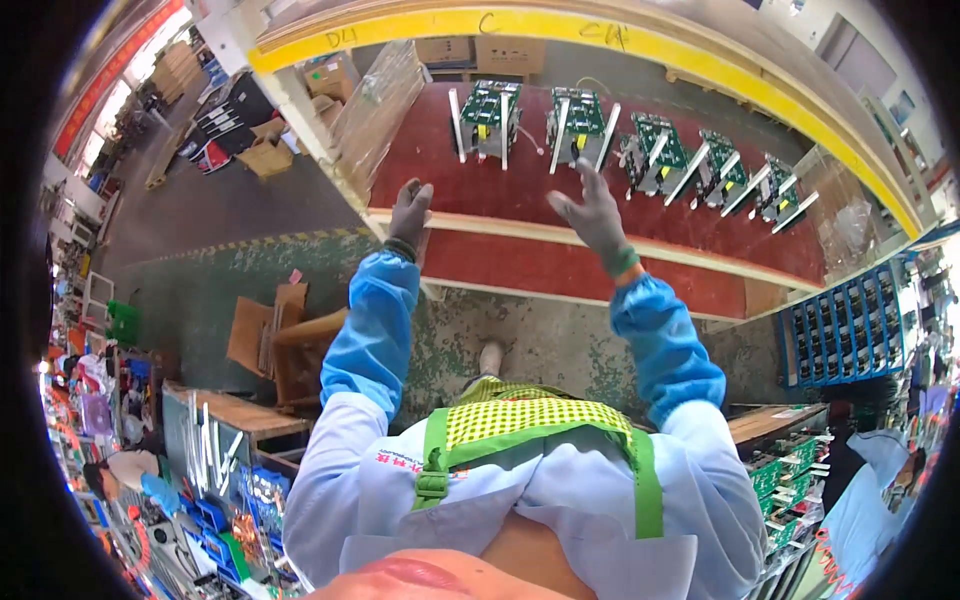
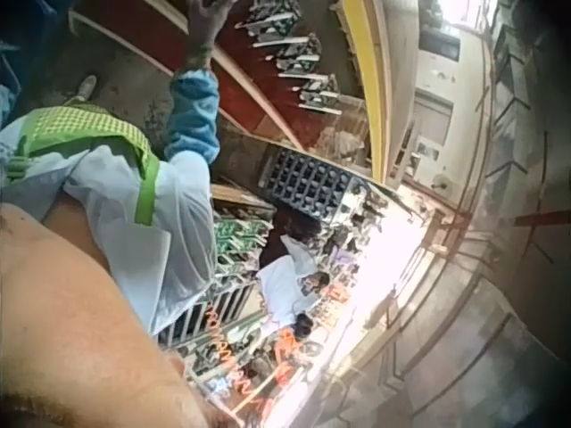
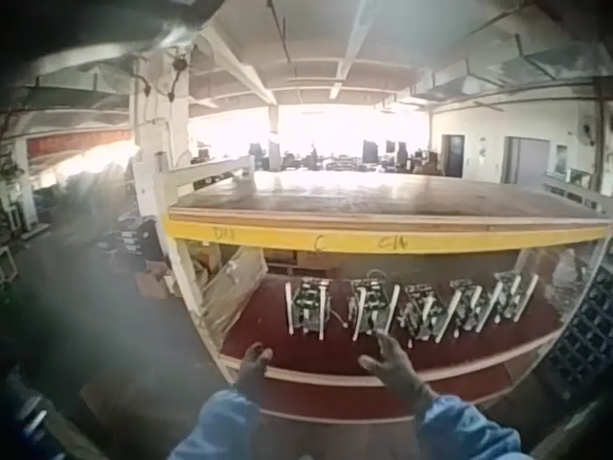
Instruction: The recorder is assembling components onto circuit boards and larger electronic modules using an electric screwdriver at several workstations.
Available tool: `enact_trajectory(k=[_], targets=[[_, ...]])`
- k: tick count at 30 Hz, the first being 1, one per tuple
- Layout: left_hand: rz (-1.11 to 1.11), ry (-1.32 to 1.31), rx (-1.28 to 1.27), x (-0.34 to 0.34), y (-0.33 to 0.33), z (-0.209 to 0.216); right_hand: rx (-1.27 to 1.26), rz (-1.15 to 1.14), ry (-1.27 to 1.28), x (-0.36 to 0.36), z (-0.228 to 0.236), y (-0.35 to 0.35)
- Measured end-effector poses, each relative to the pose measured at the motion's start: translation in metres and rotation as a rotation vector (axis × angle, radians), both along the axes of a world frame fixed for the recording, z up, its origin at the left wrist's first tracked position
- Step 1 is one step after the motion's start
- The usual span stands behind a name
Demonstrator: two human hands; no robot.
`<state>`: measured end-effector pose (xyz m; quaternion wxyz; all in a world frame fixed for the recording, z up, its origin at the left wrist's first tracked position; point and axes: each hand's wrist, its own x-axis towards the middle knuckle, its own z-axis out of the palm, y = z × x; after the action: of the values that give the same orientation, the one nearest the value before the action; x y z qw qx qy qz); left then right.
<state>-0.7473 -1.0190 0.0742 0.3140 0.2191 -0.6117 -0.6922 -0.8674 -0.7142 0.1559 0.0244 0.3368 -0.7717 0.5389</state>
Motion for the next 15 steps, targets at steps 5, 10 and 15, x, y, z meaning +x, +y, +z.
enact_trajectory(k=[5,10,15], targets=[[-0.133,-0.345,-0.414,-0.097,-0.027,0.046,0.165,-0.329,0.488,-0.131,-0.018,-0.052],[-0.293,-0.135,-0.274,-0.164,-0.047,0.037,-0.237,-0.203,-0.091,-0.147,-0.025,-0.116],[-0.422,0.16,0.096,-0.194,-0.011,0.032,-0.404,-0.101,-0.063,-0.134,-0.02,-0.145]])
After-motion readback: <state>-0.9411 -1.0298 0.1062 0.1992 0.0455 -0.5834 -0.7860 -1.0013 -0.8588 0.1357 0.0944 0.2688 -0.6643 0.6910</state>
